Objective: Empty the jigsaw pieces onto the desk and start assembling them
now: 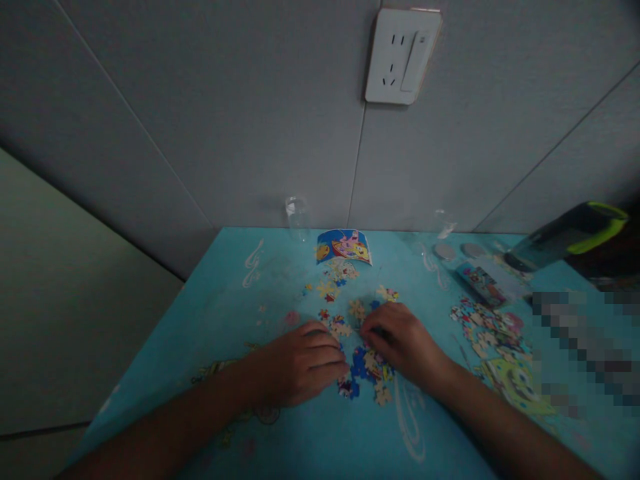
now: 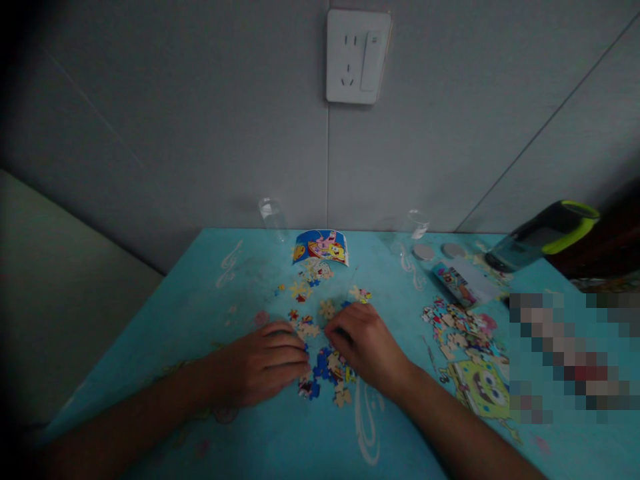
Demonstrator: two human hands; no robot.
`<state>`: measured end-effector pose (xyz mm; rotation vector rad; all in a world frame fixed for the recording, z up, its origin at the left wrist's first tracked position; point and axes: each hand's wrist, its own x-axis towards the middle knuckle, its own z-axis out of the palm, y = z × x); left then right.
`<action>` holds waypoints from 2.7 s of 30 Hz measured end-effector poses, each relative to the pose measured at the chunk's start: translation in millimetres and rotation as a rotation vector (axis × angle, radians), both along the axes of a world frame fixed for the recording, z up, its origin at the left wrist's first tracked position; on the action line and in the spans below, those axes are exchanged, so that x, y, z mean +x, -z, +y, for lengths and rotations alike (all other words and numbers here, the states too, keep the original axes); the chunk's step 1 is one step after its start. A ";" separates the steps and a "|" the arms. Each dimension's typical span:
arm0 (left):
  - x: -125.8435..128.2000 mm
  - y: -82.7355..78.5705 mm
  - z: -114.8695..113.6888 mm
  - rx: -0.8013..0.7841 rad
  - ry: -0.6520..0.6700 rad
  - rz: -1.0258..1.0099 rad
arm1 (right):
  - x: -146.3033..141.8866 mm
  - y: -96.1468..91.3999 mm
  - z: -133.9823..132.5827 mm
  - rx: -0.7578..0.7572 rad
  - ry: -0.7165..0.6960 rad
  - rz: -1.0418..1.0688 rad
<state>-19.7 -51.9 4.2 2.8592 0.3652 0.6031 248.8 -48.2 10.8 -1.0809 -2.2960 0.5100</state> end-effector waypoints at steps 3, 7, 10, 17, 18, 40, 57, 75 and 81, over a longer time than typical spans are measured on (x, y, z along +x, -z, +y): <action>-2.5 2.7 1.5 0.010 -0.079 0.008 | -1.2 -1.0 -0.6 0.049 -0.023 -0.051; -6.1 4.8 5.0 -0.020 -0.214 0.020 | -3.8 -6.9 -3.9 0.044 -0.120 -0.129; -6.2 4.2 6.8 -0.046 -0.255 0.042 | -1.4 -8.0 -2.4 0.073 -0.079 -0.110; -1.9 0.1 4.9 -0.015 -0.267 0.016 | 9.8 3.9 14.3 0.164 0.022 -0.163; -1.6 0.3 4.8 -0.013 -0.267 0.008 | 9.7 5.3 15.6 0.175 0.011 -0.160; -14.9 5.4 13.1 0.089 -0.333 0.068 | 10.6 15.9 24.1 0.101 0.112 -0.050; -7.0 10.9 10.3 0.169 -0.306 0.053 | -27.3 -0.9 -5.1 0.089 0.004 -0.200; -14.5 6.1 14.4 0.112 -0.371 0.016 | -19.0 -0.3 0.2 0.152 -0.149 -0.190; -46.0 -18.5 27.6 0.107 -0.228 0.081 | -14.3 12.4 6.2 0.138 0.014 -0.097</action>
